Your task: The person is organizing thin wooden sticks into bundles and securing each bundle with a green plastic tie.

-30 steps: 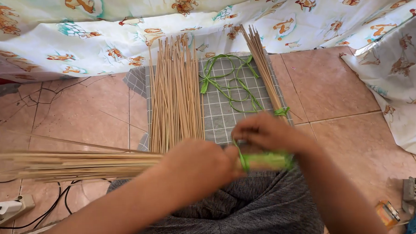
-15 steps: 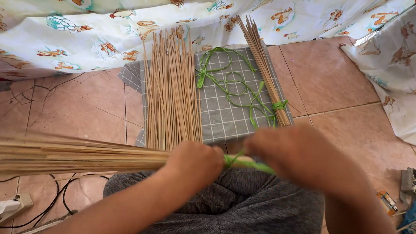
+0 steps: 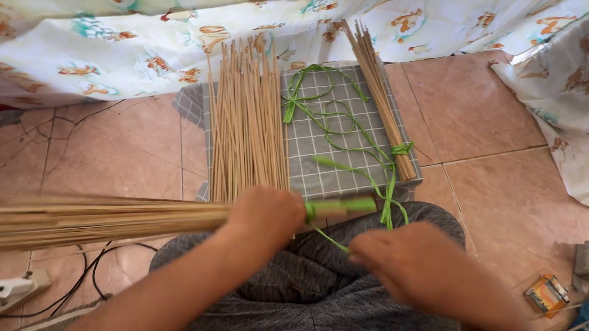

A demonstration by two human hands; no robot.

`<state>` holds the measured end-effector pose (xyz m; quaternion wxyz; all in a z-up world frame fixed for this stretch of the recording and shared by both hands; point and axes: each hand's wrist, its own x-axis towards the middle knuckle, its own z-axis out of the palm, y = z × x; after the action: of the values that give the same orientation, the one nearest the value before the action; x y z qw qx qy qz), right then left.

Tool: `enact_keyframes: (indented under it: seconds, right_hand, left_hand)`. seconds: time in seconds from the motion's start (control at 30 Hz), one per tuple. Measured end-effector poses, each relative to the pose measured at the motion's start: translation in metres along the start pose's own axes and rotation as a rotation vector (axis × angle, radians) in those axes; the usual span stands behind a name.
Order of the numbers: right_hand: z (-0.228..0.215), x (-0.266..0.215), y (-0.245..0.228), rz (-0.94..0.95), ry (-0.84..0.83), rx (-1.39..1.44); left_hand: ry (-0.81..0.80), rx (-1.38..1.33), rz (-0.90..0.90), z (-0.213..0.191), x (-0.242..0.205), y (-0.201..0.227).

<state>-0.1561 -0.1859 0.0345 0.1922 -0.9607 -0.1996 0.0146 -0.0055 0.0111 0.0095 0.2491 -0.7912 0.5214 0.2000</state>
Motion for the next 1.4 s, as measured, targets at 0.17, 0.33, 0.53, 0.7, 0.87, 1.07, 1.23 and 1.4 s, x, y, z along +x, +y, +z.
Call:
enact_keyframes:
  seconds: [0.17,0.33,0.53,0.7,0.87,1.07,1.23,1.4]
  right_hand:
    - [-0.035,0.037,0.039,0.093,0.065,0.131]
    - [0.028,0.049,0.048,0.319,-0.174,0.744]
    - [0.005,0.005,0.01,-0.099,-0.021,0.017]
    - [-0.022,0.044,0.051,0.138,0.063,0.297]
    - [0.04,0.03,0.031,-0.066,-0.02,0.491]
    - [-0.01,0.011,0.019,0.017,0.059,0.109]
    - [0.034,0.041,0.071,0.041,0.027,0.442]
    - [0.051,0.023,0.002,0.149,-0.081,0.338]
  left_hand:
    - [0.151,-0.275,0.218,-0.011,-0.019,0.032]
    - [0.265,-0.472,0.089,-0.036,-0.031,-0.005]
    - [0.03,-0.201,-0.121,0.001,0.003,0.01]
    - [0.153,-0.422,0.26,-0.028,-0.031,0.036]
    - [0.239,-0.222,0.021,-0.043,-0.031,-0.012]
    - [-0.04,-0.191,0.064,0.002,-0.003,0.033]
    - [0.146,-0.461,0.212,-0.038,-0.038,0.018]
    - [0.306,-0.399,-0.211,-0.005,-0.007,-0.011]
